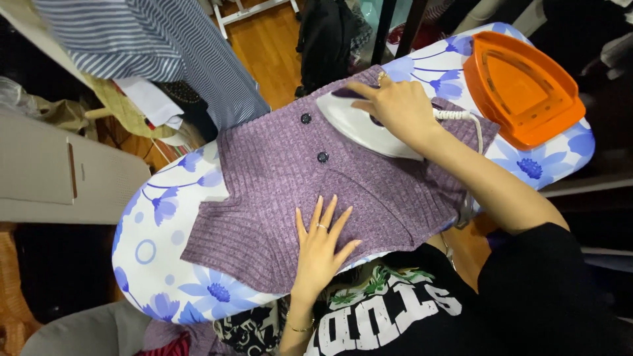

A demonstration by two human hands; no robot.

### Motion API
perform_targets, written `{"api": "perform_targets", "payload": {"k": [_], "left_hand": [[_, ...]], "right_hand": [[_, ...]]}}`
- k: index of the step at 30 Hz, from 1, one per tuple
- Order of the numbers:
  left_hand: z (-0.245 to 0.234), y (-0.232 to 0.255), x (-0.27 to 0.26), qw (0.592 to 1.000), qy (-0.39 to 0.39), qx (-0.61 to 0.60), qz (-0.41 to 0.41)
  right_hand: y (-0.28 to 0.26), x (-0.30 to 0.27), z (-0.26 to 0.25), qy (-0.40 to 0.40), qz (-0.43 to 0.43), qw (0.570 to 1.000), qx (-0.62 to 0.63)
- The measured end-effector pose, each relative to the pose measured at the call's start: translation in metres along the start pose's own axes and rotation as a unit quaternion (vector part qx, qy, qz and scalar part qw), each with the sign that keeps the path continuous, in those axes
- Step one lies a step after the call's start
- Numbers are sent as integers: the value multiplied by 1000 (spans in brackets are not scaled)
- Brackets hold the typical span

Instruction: A person is ironing a purple knitted top on an ironing board, first smoothing the fabric and then using a steam iron.

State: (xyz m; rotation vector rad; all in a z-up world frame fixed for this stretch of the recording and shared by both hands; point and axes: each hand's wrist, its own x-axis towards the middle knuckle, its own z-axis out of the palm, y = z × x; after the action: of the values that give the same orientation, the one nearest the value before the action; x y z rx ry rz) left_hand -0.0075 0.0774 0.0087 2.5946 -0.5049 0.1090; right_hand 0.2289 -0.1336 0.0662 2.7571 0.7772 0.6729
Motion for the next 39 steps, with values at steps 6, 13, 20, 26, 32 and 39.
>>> {"api": "perform_targets", "payload": {"k": [6,13,20,26,32,39], "left_hand": [[-43,-37,-41,969,86,-201,-115],[-57,-170,-112,862,317,170,-358],[-65,-205,-115,869,227,53,-436],[-80,-197,-112,859,260,-68,-436],[-78,-197,-109,841,319,-84,-428],[-77,-192,-108,836,336,-78,-427]], "right_hand": [[-19,11,-14,-46,22,998,39],[-85,23,-79,13,-181,956,230],[-195,40,-41,69,-333,888,308],[-234,38,-29,97,-292,921,241],[-227,35,-41,88,-473,815,323],[-248,37,-15,166,-260,935,177]]}}
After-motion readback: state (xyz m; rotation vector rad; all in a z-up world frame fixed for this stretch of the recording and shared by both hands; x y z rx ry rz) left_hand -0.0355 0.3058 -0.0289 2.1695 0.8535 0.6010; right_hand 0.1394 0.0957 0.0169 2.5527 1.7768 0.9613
